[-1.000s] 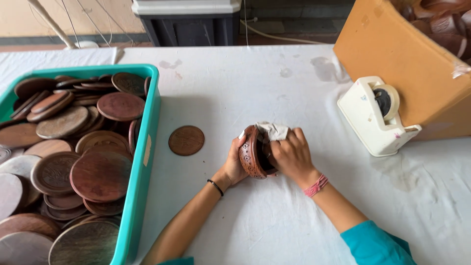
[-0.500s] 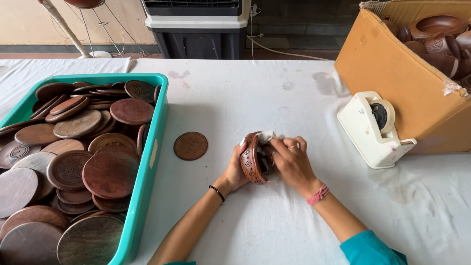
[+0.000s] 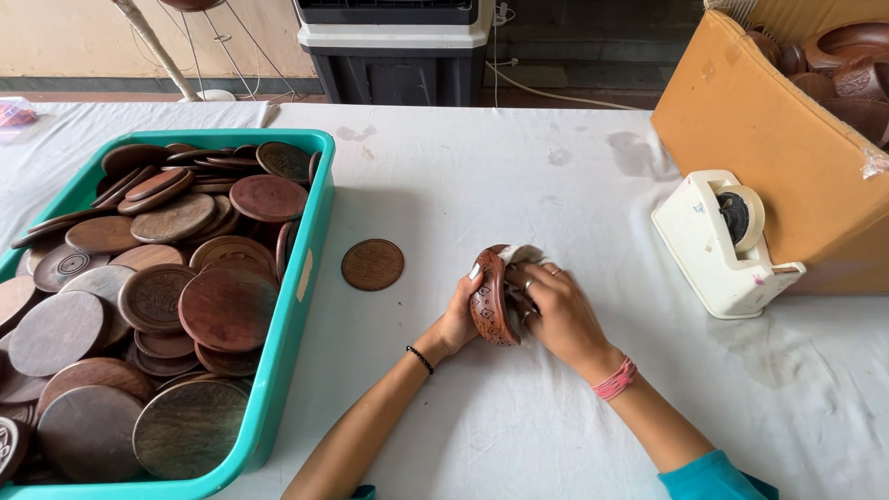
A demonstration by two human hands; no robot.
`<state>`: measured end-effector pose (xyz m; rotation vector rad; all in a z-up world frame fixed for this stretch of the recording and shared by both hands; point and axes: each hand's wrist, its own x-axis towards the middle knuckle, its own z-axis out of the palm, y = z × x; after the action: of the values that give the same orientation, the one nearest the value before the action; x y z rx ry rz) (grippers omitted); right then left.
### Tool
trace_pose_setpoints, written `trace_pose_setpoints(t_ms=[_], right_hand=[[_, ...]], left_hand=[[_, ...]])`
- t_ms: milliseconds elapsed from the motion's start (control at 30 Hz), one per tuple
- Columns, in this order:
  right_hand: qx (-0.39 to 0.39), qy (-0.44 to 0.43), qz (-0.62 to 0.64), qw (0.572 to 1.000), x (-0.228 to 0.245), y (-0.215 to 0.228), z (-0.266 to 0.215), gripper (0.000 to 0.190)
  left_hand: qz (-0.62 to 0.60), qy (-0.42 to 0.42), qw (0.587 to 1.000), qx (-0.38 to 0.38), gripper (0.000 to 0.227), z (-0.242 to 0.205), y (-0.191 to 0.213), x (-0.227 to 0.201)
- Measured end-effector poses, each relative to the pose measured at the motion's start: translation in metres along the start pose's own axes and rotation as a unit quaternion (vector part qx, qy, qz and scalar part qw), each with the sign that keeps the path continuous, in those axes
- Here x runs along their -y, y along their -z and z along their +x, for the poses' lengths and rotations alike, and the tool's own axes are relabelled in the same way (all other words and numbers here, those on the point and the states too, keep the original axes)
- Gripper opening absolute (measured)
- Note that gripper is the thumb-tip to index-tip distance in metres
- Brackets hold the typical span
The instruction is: Cleaning wooden coasters and a wooden holder with a cloth and sorting them into a bin.
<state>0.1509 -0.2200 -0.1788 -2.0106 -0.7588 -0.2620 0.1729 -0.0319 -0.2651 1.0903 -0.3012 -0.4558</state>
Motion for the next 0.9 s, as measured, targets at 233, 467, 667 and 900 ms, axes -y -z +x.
trace_pose_setpoints(t_ms=[233, 467, 667, 900], right_hand=[[0.098, -0.072, -0.167, 0.978, 0.014, 0.007, 0.001, 0.029], [-0.001, 0.096, -0.242, 0.966, -0.033, -0.007, -0.011, 0.034], [0.038, 0.073, -0.246, 0.966, 0.004, -0.002, -0.005, 0.044], [0.092, -0.116, -0.038, 0.988, -0.033, -0.006, -0.008, 0.035]], left_hand=[[0.004, -0.003, 1.0, -0.006, 0.098, -0.003, -0.007, -0.006], [0.04, 0.01, 0.998, -0.038, 0.099, -0.004, -0.005, 0.004], [0.029, 0.009, 0.999, -0.04, 0.099, -0.004, -0.004, 0.002], [0.016, -0.002, 0.999, -0.035, 0.097, -0.005, 0.008, 0.022]])
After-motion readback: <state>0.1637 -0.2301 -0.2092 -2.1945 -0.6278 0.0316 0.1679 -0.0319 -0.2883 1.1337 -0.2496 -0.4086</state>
